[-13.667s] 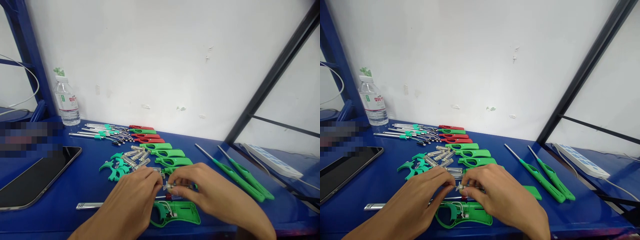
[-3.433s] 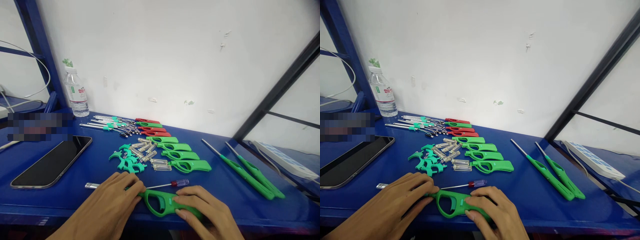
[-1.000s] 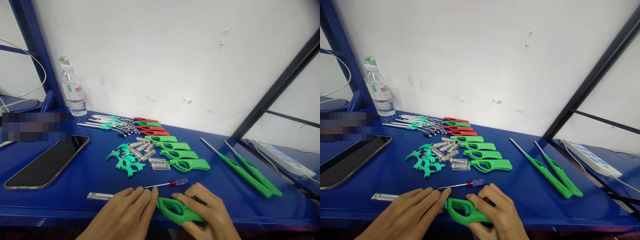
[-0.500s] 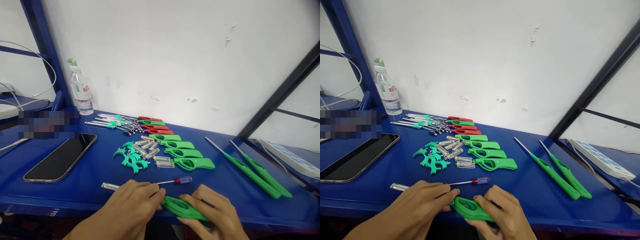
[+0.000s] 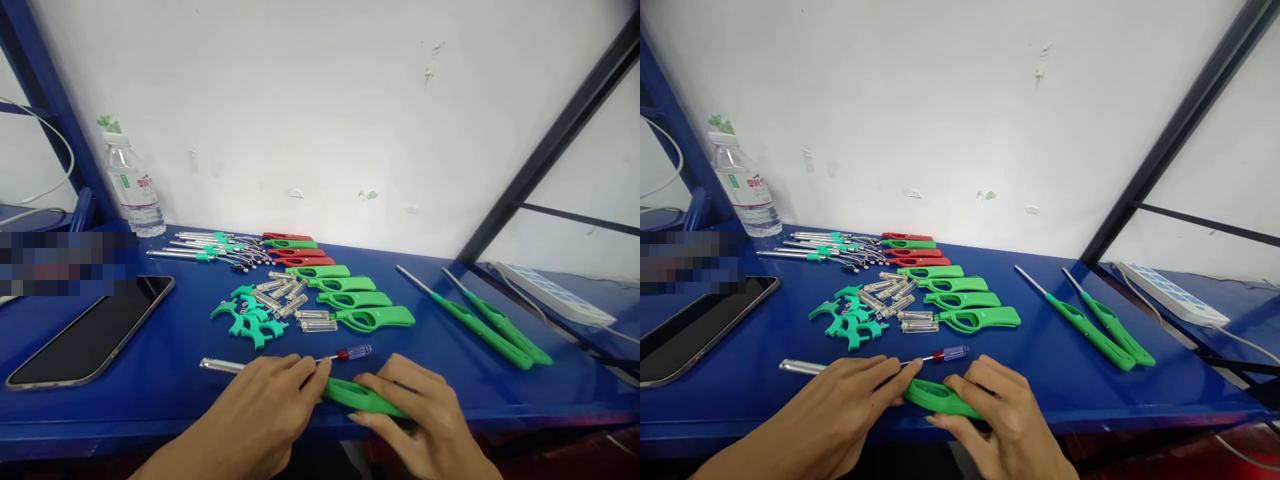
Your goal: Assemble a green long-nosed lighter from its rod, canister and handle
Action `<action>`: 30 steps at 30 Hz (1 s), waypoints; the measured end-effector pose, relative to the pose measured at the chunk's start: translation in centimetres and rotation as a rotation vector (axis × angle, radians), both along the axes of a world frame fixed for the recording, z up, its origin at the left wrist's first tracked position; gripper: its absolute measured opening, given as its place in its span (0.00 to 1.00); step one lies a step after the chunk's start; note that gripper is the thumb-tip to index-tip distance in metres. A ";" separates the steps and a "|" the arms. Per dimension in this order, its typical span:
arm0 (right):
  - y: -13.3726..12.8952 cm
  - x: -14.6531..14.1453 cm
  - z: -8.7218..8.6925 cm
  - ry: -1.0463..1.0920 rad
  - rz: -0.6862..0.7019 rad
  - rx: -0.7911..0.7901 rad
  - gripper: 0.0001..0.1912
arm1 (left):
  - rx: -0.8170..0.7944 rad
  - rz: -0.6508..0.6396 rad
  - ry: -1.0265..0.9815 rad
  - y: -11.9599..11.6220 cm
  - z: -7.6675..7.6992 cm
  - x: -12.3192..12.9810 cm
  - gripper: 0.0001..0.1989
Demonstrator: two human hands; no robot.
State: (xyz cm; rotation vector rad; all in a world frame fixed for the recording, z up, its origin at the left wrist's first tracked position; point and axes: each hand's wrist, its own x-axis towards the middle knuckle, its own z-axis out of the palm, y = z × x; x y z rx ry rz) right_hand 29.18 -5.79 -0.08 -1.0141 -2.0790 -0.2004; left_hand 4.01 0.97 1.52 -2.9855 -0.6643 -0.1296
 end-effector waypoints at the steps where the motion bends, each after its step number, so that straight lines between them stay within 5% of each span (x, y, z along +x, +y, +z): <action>1: 0.0 0.0 0.0 0.000 0.007 -0.004 0.12 | 0.017 -0.003 -0.015 -0.1 -0.1 -0.1 0.41; 8: -0.2 -0.5 0.4 0.044 0.006 -0.056 0.13 | 0.224 -0.009 -0.272 -1.3 -1.4 -1.1 0.28; 14: -0.3 -0.9 0.5 0.032 0.003 -0.105 0.18 | 0.249 0.054 -0.305 -1.9 -2.1 -1.2 0.13; 19: -0.4 0.0 0.3 0.024 -0.032 -0.134 0.16 | 0.309 0.083 -0.376 -0.7 -1.9 -2.5 0.17; 23: -0.3 0.3 -0.1 0.033 0.085 -0.147 0.17 | 0.387 0.080 -0.413 0.3 -2.1 -3.1 0.19; 27: -0.8 0.4 -0.1 0.068 -0.055 -0.070 0.15 | 0.437 0.059 -0.472 0.5 -2.3 -3.0 0.18; 30: -1.4 0.8 0.5 0.199 -0.078 -0.161 0.16 | 0.436 0.048 -0.534 0.2 -2.2 -3.0 0.19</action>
